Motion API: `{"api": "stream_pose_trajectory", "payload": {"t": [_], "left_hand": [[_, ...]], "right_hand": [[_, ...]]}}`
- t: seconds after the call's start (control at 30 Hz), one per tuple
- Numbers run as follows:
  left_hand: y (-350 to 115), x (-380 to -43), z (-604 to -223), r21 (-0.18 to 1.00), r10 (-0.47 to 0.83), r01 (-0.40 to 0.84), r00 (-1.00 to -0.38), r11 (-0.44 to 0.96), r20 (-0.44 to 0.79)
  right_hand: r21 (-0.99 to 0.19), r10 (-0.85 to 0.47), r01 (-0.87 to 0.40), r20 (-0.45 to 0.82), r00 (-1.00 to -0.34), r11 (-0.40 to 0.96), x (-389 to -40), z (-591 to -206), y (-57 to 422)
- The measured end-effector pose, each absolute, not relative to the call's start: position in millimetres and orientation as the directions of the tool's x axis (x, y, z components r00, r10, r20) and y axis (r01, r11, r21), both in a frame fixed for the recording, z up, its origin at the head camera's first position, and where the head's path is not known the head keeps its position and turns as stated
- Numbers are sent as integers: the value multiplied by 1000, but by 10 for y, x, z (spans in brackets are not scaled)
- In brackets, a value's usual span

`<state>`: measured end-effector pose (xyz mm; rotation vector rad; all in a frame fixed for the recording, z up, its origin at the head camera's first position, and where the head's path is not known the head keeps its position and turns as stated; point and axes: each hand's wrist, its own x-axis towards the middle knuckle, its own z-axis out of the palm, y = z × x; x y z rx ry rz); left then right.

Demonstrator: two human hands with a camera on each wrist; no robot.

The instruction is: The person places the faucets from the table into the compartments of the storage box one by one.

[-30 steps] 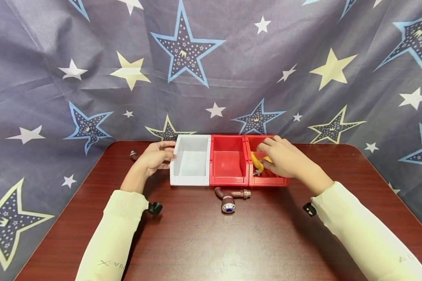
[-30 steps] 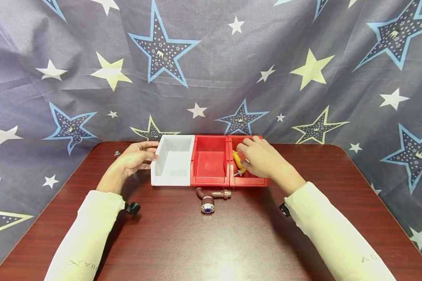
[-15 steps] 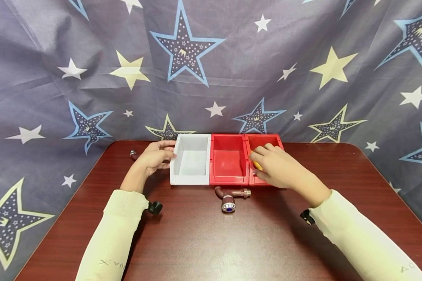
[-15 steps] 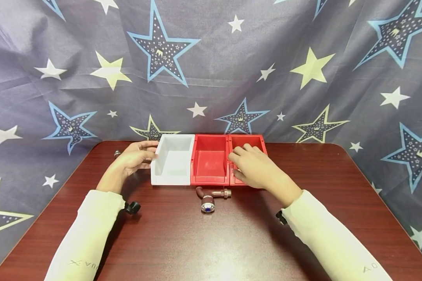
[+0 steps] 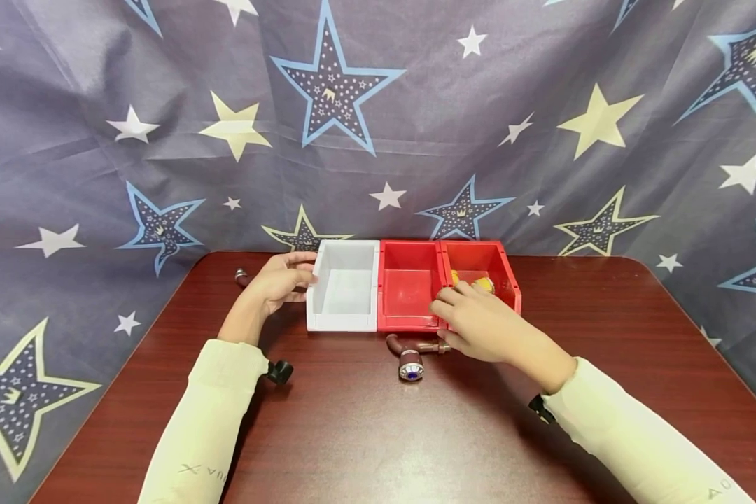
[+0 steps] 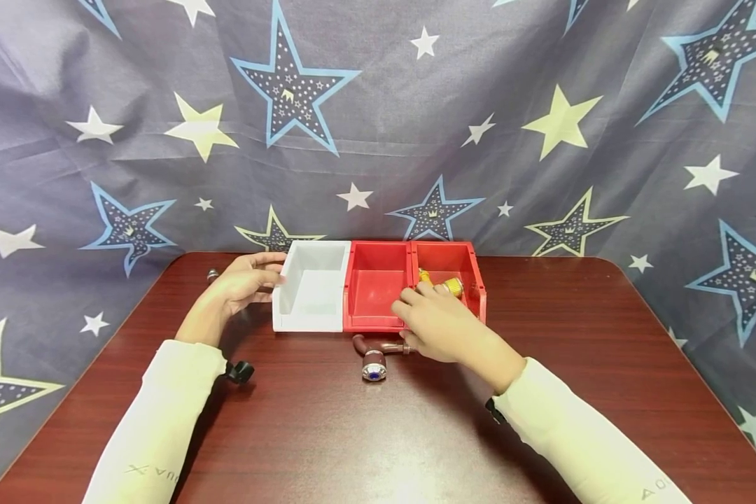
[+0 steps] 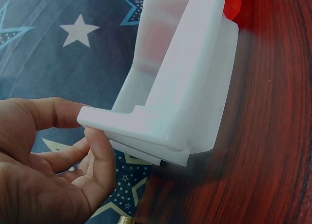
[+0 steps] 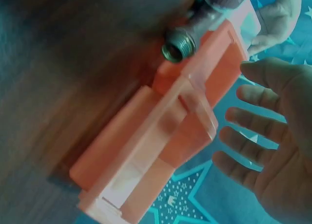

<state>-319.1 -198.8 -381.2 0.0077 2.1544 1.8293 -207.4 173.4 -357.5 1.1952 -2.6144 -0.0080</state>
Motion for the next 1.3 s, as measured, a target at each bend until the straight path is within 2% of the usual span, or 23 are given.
{"api": "stream_pose_trajectory", "payload": {"t": [0.33,0.9,1.3], "left_hand": [[-2000,-3193,-3824,963,205,-197,-950,185,-234],[-1990,-3199,-3836,962,200,-196,-952,189,-233],[-1994,-3199,-3819,963,204,-197,-951,184,-234]], "right_hand": [[149,-798,-787,189,-572,599,-1931,-3721,1570],[151,-848,-835,87,-522,530,-1760,-3889,1334],[189,-851,-832,55,-522,522,-1770,-3915,1275]]}}
